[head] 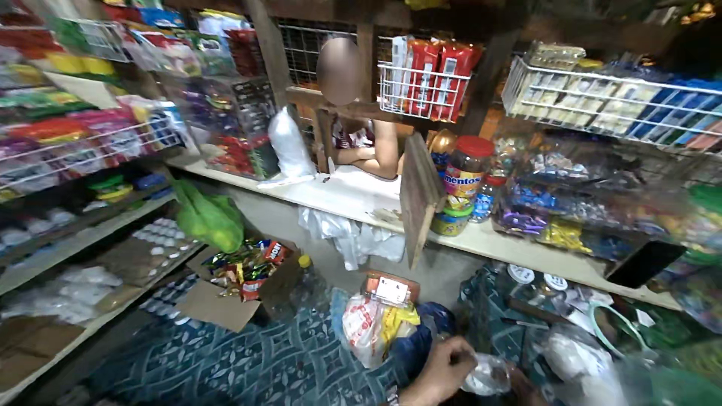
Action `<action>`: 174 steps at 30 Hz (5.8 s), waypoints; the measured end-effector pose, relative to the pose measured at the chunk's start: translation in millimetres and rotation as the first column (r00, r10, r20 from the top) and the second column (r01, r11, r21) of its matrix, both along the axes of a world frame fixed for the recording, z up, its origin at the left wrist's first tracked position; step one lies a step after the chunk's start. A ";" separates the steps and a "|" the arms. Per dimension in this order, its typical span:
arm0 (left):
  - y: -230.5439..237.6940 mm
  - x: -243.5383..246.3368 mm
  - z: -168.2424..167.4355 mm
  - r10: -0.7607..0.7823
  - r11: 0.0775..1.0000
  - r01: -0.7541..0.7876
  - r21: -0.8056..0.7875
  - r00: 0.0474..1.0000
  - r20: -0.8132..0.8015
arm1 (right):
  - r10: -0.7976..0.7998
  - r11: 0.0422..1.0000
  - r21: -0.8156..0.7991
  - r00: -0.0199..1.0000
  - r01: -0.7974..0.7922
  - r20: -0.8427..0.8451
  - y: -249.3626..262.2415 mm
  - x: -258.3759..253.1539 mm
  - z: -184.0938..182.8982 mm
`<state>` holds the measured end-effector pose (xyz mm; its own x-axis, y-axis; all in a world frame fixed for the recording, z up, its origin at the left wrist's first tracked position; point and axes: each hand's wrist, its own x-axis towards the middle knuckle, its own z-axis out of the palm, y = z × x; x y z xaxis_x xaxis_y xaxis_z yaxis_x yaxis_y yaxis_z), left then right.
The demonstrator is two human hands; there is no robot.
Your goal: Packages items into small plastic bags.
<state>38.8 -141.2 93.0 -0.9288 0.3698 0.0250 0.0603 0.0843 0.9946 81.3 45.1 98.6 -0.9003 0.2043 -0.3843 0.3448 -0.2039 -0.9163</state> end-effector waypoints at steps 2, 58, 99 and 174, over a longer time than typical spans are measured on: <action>-1.1 -4.7 2.0 -0.019 0.994 0.016 0.108 0.999 0.030 | -0.071 0.997 -0.002 0.997 0.071 0.025 -7.1 -1.1 17.2; 78.0 -6.0 -30.3 -0.306 0.913 0.028 0.408 0.708 0.636 | -0.001 0.715 0.571 0.817 0.404 -0.577 37.0 72.3 76.9; 62.9 9.7 -39.5 -0.536 0.738 -0.072 0.671 0.541 0.647 | 0.326 0.236 0.824 0.757 0.514 -0.566 17.1 111.9 77.0; 184.8 -52.1 -48.0 -0.540 0.806 0.482 -0.345 0.836 -0.094 | -0.297 0.615 0.655 0.898 0.439 -0.324 100.8 73.9 25.8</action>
<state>-13.3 43.6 45.0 -0.5921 0.8057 -0.0167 0.3520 0.2772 0.8940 155.2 145.9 124.4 -0.7210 0.6735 0.1631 0.2162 0.4422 -0.8705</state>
